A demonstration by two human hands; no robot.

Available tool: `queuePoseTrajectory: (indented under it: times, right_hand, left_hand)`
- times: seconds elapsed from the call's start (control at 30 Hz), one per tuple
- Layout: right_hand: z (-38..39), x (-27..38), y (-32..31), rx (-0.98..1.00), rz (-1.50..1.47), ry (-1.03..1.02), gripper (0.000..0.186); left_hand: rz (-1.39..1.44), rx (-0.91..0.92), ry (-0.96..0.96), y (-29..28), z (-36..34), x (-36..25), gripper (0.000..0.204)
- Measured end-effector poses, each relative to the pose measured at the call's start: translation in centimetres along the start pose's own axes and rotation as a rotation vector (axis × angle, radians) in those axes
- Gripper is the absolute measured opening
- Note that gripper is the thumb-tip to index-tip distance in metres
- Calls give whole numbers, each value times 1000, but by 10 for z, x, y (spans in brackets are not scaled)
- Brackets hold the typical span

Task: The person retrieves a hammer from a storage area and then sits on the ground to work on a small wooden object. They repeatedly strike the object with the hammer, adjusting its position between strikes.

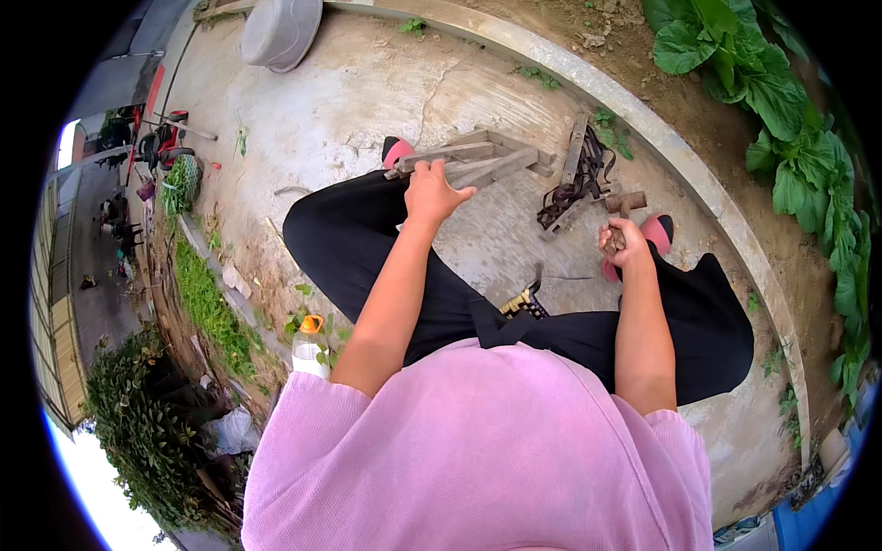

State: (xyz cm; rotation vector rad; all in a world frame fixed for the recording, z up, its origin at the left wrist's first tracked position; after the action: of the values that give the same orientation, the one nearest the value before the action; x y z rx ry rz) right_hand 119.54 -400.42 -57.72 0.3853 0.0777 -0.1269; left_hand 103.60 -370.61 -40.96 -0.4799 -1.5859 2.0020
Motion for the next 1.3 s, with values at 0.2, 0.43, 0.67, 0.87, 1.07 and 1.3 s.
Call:
queuePoseTrajectory:
  times: [0.2, 0.43, 0.67, 0.87, 1.07, 1.3]
  right_hand:
    - [3, -6, 5, 8, -6, 23, 11]
    - [-8, -26, -8, -101, 262, -15, 10]
    - [-28, -46, -41, -262, 423, -27, 15]
    - [-28, -45, -40, -287, 388, -64, 14]
    - [-33, -43, -28, -186, 319, -31, 10]
    - [-24, -42, -16, -179, 263, -53, 9]
  left_hand:
    - [-244, -21, 397, 20, 24, -39, 48]
    - [-524, -153, 617, 10, -2, -58, 35]
    - [-496, -239, 648, 8, -48, -56, 29]
    - [127, -180, 378, -4, -51, -45, 58]
    - [425, -336, 40, 8, -41, -54, 54]
    - [358, -65, -45, 17, -53, -53, 74]
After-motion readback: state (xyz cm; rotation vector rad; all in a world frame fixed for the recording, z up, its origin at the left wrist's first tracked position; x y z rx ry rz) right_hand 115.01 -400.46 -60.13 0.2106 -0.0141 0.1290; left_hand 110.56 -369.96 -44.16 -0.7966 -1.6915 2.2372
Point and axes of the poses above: each hand's wrist, its own z-axis away from the middle knuckle, its own y-axis out of the palm, x = y × z, the point moved 8 cm from there along -z, towards the middle knuckle, and after that the axes turned 11 degrees about -z, right-handed, at the moved point
